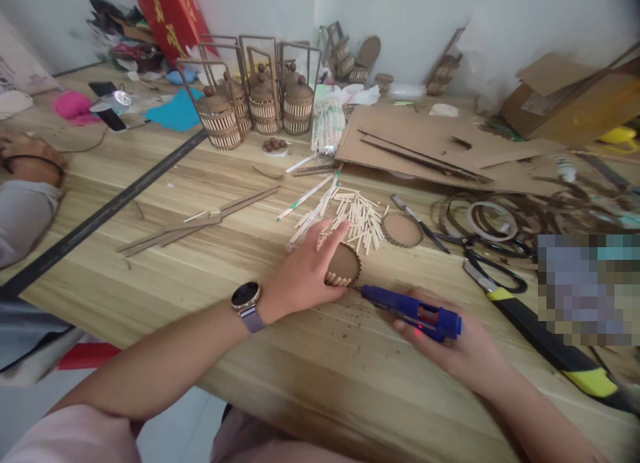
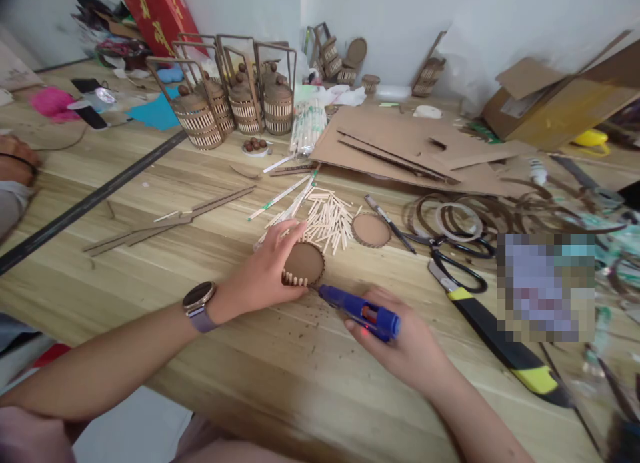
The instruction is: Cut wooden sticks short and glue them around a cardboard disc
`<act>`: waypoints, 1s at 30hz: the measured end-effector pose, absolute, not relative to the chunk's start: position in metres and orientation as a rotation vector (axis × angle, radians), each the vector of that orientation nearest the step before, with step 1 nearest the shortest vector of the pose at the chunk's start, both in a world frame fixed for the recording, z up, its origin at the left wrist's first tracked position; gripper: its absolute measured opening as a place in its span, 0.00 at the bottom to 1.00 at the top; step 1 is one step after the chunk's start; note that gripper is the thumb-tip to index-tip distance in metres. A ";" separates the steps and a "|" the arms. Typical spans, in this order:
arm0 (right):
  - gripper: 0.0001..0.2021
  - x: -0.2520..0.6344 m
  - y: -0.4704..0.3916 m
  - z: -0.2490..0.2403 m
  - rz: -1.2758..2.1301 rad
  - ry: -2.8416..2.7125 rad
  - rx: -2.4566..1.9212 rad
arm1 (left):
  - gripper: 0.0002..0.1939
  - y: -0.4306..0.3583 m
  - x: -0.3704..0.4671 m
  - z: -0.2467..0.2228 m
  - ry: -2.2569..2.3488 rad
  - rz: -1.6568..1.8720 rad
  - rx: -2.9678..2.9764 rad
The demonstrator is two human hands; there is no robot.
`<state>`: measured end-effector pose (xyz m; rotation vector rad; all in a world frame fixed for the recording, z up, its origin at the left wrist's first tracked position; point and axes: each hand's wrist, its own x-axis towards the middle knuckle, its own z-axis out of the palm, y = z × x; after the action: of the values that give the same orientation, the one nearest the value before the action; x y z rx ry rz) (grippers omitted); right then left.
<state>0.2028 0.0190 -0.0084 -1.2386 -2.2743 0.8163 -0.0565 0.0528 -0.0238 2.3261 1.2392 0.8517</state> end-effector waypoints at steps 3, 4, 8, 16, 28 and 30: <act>0.09 0.201 0.019 -0.008 0.794 -2.289 -1.217 | 0.56 0.053 -0.057 -0.024 1.232 0.852 2.329; 0.09 0.200 0.019 -0.008 0.780 -2.294 -1.207 | 0.56 0.053 -0.057 -0.025 1.229 0.856 2.330; 0.09 0.199 0.018 -0.009 0.740 -2.310 -1.164 | 0.57 0.054 -0.057 -0.025 1.222 0.862 2.345; 0.09 0.198 0.018 -0.008 0.742 -2.311 -1.162 | 0.56 0.053 -0.057 -0.024 1.217 0.866 2.351; 0.10 0.197 0.017 -0.008 0.726 -2.313 -1.188 | 0.57 0.052 -0.058 -0.024 1.224 0.856 2.332; 0.09 0.197 0.017 -0.008 0.725 -2.316 -1.181 | 0.57 0.053 -0.058 -0.024 1.227 0.851 2.336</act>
<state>0.1974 0.0169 -0.0084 -1.1814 -2.3156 0.7247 -0.0578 0.0526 -0.0245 2.3364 1.2273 0.8514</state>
